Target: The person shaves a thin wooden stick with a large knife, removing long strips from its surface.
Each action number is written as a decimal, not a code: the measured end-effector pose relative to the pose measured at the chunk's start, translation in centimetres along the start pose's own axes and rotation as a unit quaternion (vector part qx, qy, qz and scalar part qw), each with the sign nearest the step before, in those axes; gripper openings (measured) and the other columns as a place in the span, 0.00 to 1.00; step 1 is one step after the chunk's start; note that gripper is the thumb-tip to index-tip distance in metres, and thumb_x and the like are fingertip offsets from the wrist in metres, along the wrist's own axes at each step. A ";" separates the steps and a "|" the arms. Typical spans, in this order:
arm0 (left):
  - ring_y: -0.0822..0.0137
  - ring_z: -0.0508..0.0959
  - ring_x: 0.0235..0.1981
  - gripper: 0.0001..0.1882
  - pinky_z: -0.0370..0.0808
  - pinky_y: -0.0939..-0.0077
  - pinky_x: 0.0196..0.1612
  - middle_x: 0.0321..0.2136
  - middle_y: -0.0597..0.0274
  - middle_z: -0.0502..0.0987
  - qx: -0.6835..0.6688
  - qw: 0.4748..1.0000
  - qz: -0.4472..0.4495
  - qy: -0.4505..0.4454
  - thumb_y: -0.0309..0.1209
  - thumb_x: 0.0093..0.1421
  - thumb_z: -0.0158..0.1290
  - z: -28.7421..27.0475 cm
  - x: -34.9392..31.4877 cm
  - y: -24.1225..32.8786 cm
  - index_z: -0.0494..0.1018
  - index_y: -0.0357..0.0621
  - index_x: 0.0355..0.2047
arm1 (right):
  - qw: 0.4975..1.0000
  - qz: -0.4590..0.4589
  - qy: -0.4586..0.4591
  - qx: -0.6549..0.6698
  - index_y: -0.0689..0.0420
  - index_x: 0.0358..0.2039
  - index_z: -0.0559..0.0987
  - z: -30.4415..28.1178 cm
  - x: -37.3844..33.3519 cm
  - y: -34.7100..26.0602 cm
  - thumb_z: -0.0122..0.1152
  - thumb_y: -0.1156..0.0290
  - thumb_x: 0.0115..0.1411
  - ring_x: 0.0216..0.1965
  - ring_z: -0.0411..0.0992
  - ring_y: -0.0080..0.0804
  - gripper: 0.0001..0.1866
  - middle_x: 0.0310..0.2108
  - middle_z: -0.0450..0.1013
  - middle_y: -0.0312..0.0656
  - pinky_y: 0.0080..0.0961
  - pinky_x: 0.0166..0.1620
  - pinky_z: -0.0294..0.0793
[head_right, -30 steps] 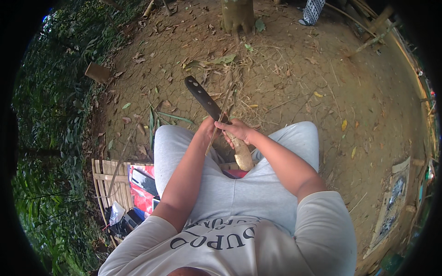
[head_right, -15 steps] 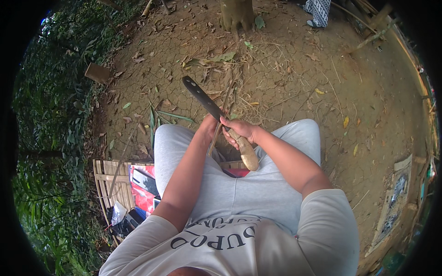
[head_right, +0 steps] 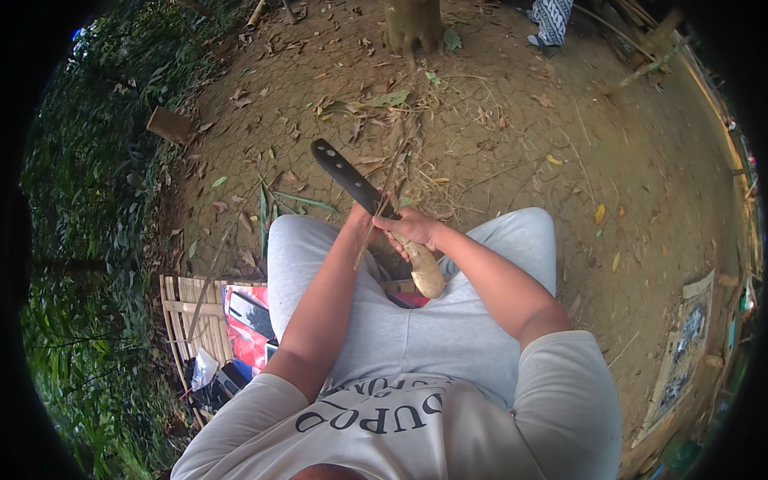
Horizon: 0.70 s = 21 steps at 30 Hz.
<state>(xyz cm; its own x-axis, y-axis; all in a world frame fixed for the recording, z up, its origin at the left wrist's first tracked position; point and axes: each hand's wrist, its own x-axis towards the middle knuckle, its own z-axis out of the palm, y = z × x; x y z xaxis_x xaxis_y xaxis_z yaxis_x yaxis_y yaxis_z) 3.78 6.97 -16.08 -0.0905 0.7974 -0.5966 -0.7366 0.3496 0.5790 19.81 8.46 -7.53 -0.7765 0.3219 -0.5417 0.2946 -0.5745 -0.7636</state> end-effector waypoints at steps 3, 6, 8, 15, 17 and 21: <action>0.65 0.79 0.29 0.07 0.77 0.71 0.28 0.26 0.60 0.77 -0.040 0.999 0.016 0.000 0.32 0.60 0.57 -0.3 0.1 0.0 0.74 0.41 0.32 | 0.994 -0.038 0.044 -0.092 0.57 0.24 0.69 0.8 -0.4 -0.8 0.60 0.40 0.57 0.11 0.68 0.27 0.29 0.13 0.66 0.39 0.25 0.15 0.71; 0.65 0.80 0.29 0.08 0.77 0.72 0.27 0.25 0.61 0.77 -0.012 1.000 0.004 -0.009 0.32 0.61 0.57 -0.9 0.4 -0.1 0.73 0.41 0.31 | 0.995 -0.018 0.046 -0.083 0.58 0.23 0.70 0.9 -0.9 -1.2 0.56 0.39 0.59 0.11 0.68 0.27 0.30 0.12 0.66 0.40 0.26 0.15 0.71; 0.66 0.78 0.26 0.08 0.76 0.71 0.25 0.24 0.61 0.77 -0.031 0.999 -0.007 0.035 0.33 0.62 0.56 -0.7 1.1 -0.5 0.73 0.41 0.31 | 1.000 0.011 -0.009 -0.026 0.57 0.23 0.69 1.0 -1.3 -1.3 0.53 0.37 0.60 0.10 0.68 0.27 0.31 0.12 0.66 0.40 0.25 0.15 0.71; 0.67 0.71 0.19 0.11 0.70 0.70 0.21 0.23 0.60 0.76 0.041 0.998 0.001 0.044 0.34 0.64 0.53 1.9 -1.1 0.5 0.75 0.38 0.33 | 0.986 0.033 -0.140 0.086 0.54 0.21 0.67 -0.8 -1.2 -0.4 0.48 0.33 0.59 0.10 0.67 0.26 0.33 0.12 0.65 0.38 0.25 0.15 0.71; 0.67 0.72 0.20 0.12 0.69 0.70 0.22 0.22 0.60 0.75 0.043 0.997 -0.031 0.048 0.35 0.65 0.52 1.6 -1.0 0.7 0.76 0.38 0.33 | 0.964 0.026 -0.215 0.152 0.54 0.20 0.66 -1.3 -0.5 0.4 0.49 0.32 0.58 0.11 0.66 0.26 0.33 0.12 0.64 0.37 0.25 0.16 0.71; 0.68 0.72 0.19 0.14 0.69 0.70 0.22 0.22 0.60 0.76 0.073 0.994 -0.027 0.082 0.36 0.65 0.52 1.5 -0.4 0.5 0.79 0.37 0.32 | 0.953 0.004 -0.212 0.215 0.53 0.20 0.65 -0.5 0.0 1.3 0.52 0.31 0.56 0.11 0.65 0.27 0.33 0.11 0.62 0.35 0.24 0.17 0.71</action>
<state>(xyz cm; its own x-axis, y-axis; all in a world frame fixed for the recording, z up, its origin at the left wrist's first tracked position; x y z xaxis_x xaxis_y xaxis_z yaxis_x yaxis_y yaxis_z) 4.46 7.58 -14.70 -0.1705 0.6888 -0.7046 -0.6387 0.4673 0.6113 20.51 8.11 -8.68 -0.9573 0.0359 -0.2868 0.1166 -0.8600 -0.4968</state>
